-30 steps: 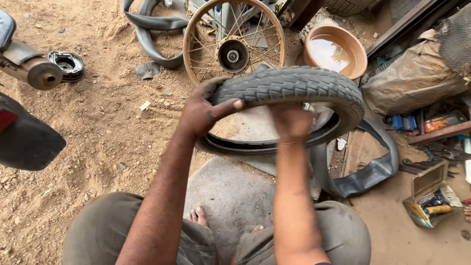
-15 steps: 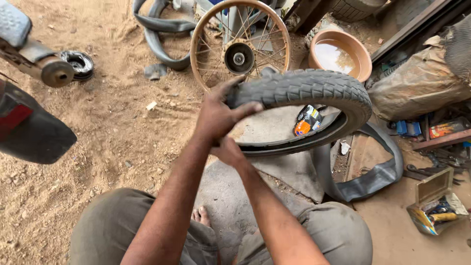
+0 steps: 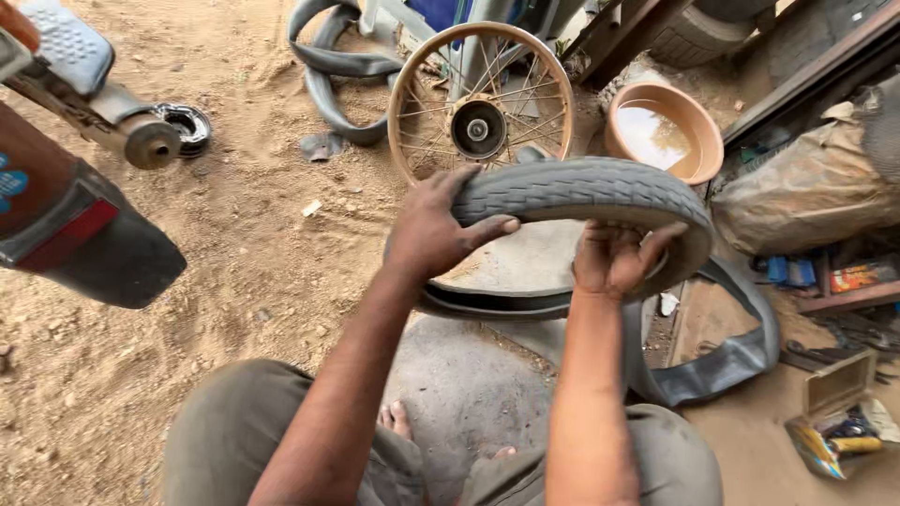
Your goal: The person removes a motorcycle tire from its rim, inspects the inner tube, and then uses a metal tool to pry the tire bead back onto the rim. The task involves manipulating the tire, inner tube, and rim by hand and with a tool.
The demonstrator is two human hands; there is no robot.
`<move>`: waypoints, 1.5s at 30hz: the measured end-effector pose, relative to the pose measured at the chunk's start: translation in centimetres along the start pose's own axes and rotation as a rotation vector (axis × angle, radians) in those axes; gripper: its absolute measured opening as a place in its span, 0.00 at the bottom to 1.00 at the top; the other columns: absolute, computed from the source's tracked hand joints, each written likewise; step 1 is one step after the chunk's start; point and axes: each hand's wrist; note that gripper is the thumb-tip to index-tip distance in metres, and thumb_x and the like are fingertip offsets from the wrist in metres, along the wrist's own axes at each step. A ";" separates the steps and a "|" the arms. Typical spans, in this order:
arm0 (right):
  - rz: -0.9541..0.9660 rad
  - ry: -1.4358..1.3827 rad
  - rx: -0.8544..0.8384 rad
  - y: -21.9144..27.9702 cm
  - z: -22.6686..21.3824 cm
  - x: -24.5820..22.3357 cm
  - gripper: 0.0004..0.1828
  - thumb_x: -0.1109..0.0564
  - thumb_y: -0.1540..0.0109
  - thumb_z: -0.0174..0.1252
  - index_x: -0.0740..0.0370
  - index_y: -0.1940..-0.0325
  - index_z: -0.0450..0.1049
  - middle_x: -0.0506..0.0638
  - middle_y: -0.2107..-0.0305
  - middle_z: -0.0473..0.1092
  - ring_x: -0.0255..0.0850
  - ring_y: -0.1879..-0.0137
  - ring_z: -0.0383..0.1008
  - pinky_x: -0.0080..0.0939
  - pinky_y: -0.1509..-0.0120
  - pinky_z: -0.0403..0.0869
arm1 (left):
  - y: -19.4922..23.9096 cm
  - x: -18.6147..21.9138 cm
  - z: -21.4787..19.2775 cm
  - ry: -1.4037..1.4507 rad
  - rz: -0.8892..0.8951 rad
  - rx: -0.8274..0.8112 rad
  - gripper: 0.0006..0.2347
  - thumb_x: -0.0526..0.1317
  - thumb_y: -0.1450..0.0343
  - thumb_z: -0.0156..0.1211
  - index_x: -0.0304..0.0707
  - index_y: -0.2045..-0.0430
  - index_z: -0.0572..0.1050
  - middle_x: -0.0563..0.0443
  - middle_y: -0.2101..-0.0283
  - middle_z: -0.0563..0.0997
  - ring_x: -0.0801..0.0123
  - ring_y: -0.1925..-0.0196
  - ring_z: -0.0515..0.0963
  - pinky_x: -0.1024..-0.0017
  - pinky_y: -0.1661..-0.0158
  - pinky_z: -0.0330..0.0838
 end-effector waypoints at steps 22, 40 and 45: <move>0.632 0.875 -0.385 4.7 -1.3 9.6 0.52 0.29 0.48 0.61 0.62 0.29 0.64 0.57 0.34 0.65 0.51 0.28 0.65 0.57 0.22 0.64 | -0.3 -0.2 1.4 0.360 0.065 -0.101 0.32 0.56 0.39 0.75 0.48 0.40 0.75 0.46 0.44 0.81 0.60 0.41 0.81 0.62 0.40 0.75; 0.782 1.155 -0.153 8.1 -6.6 15.4 0.34 0.35 0.35 0.61 0.54 0.32 0.68 0.50 0.41 0.72 0.45 0.35 0.73 0.52 0.26 0.72 | -0.2 -0.4 0.8 0.392 -0.046 -0.071 0.34 0.54 0.42 0.77 0.46 0.41 0.76 0.45 0.46 0.82 0.62 0.43 0.82 0.65 0.41 0.75; 0.781 1.294 -0.218 8.1 -4.9 16.0 0.31 0.40 0.32 0.59 0.56 0.30 0.66 0.50 0.38 0.70 0.45 0.32 0.71 0.51 0.22 0.69 | -0.3 -0.1 0.6 0.626 0.019 -0.076 0.31 0.52 0.38 0.74 0.48 0.39 0.73 0.40 0.42 0.78 0.56 0.39 0.79 0.60 0.38 0.74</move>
Point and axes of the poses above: each hand's wrist, its own y-axis away from the middle knuckle, its own z-axis out of the palm, x = y × z
